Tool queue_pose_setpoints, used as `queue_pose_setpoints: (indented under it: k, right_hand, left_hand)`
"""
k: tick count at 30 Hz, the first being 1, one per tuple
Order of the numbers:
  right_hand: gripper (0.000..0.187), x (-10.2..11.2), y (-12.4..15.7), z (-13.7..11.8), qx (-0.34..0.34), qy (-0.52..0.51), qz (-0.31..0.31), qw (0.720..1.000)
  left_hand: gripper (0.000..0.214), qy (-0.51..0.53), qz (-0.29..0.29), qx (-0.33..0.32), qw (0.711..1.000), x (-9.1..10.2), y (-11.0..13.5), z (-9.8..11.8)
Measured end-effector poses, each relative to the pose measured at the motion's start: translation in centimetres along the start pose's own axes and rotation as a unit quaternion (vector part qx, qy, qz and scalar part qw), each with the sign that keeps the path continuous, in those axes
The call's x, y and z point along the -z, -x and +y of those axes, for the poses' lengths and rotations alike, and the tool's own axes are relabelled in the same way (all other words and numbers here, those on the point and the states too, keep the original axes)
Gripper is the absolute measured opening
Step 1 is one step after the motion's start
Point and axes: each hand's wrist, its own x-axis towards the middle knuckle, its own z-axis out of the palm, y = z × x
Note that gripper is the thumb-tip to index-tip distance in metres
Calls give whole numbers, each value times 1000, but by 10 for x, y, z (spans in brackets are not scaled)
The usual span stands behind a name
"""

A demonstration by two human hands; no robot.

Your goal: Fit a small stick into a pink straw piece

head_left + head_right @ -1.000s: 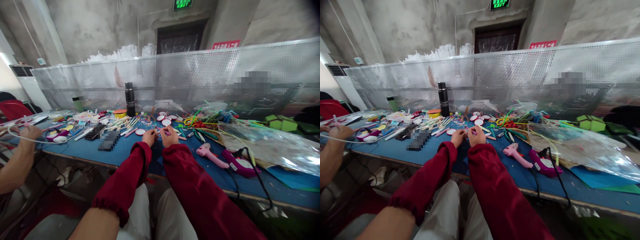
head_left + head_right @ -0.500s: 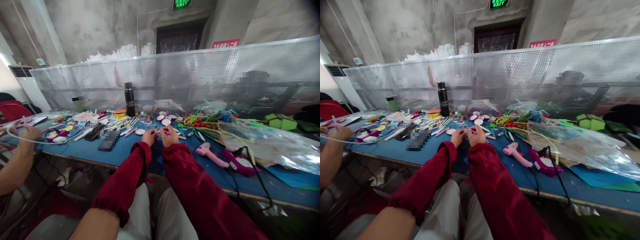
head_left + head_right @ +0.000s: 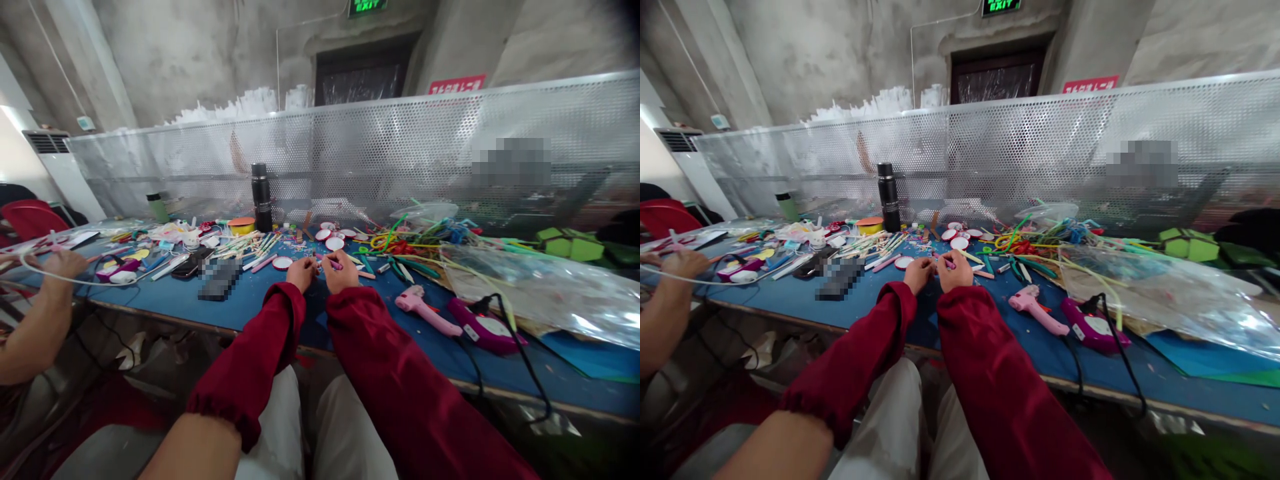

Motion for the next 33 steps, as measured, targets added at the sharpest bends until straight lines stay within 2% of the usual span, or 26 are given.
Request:
queue_pose_setpoints:
  k: [11, 33]
  right_hand:
    - [15, -1, 0, 0, 2, 0, 8, 1000]
    - [15, -1, 0, 0, -2, 1, -3, 1000]
  left_hand:
    - [22, -5, -4, 4, 1000, 3, 3, 7]
    - [20, 14, 0, 4, 1000, 1, 2, 2]
